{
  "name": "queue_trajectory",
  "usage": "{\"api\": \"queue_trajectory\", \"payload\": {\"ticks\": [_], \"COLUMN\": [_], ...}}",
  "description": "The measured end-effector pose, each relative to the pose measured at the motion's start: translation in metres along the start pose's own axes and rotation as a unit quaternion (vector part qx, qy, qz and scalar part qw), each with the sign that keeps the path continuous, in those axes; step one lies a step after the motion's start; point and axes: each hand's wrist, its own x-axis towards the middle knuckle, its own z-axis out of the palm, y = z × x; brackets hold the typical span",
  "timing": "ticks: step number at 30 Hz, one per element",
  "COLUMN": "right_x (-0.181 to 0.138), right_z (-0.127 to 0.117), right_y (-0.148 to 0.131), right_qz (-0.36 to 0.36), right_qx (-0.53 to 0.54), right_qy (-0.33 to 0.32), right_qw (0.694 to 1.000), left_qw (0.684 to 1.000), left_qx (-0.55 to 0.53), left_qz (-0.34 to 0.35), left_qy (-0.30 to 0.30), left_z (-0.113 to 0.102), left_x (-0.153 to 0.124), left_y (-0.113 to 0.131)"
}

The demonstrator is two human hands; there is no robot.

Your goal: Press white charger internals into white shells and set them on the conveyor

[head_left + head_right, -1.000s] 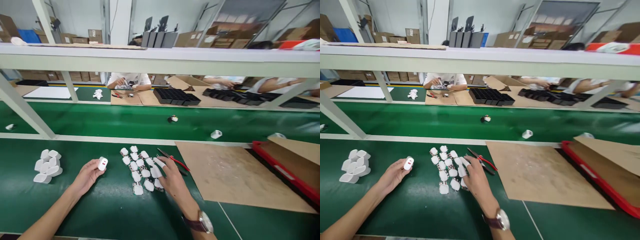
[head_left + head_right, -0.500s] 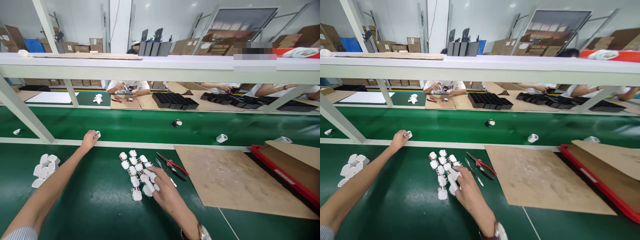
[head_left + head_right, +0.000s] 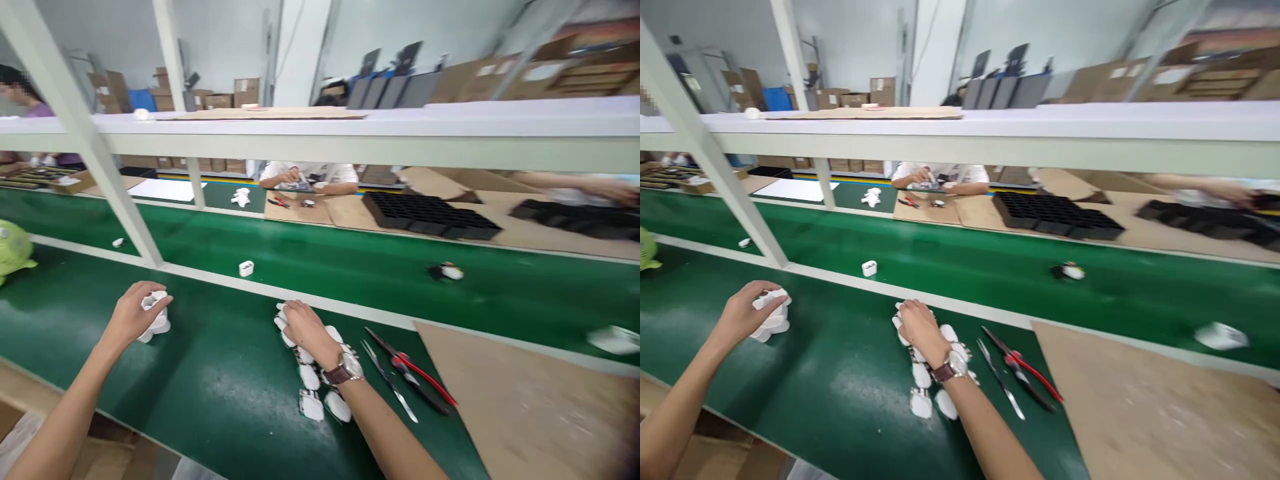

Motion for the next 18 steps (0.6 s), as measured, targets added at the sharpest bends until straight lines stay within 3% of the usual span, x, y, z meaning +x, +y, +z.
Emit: {"api": "queue_trajectory", "payload": {"ticks": [4,7,9,13,18], "right_x": [0.008,-0.009,-0.024,-0.044,-0.054], "right_z": [0.018,0.021,0.021,0.024,0.040], "right_y": [-0.026,-0.051,-0.064,-0.076,-0.088], "right_qz": [-0.060,-0.093,-0.099,-0.074,-0.052], "right_qx": [0.015,0.022,0.024,0.011,0.015], "right_qy": [-0.005,-0.013,-0.004,0.006,0.020], "right_qw": [0.998,0.995,0.995,0.997,0.998], "left_qw": [0.998,0.994,0.991,0.993,0.967], "left_qx": [0.054,0.092,0.110,0.035,-0.171], "left_qz": [0.015,0.050,0.068,0.116,0.146], "left_qy": [-0.040,-0.035,-0.018,-0.002,-0.119], "left_z": [-0.020,-0.011,-0.001,0.022,0.075], "left_x": [-0.058,-0.085,-0.089,-0.069,-0.041], "left_y": [-0.036,-0.048,-0.046,-0.014,0.053]}}
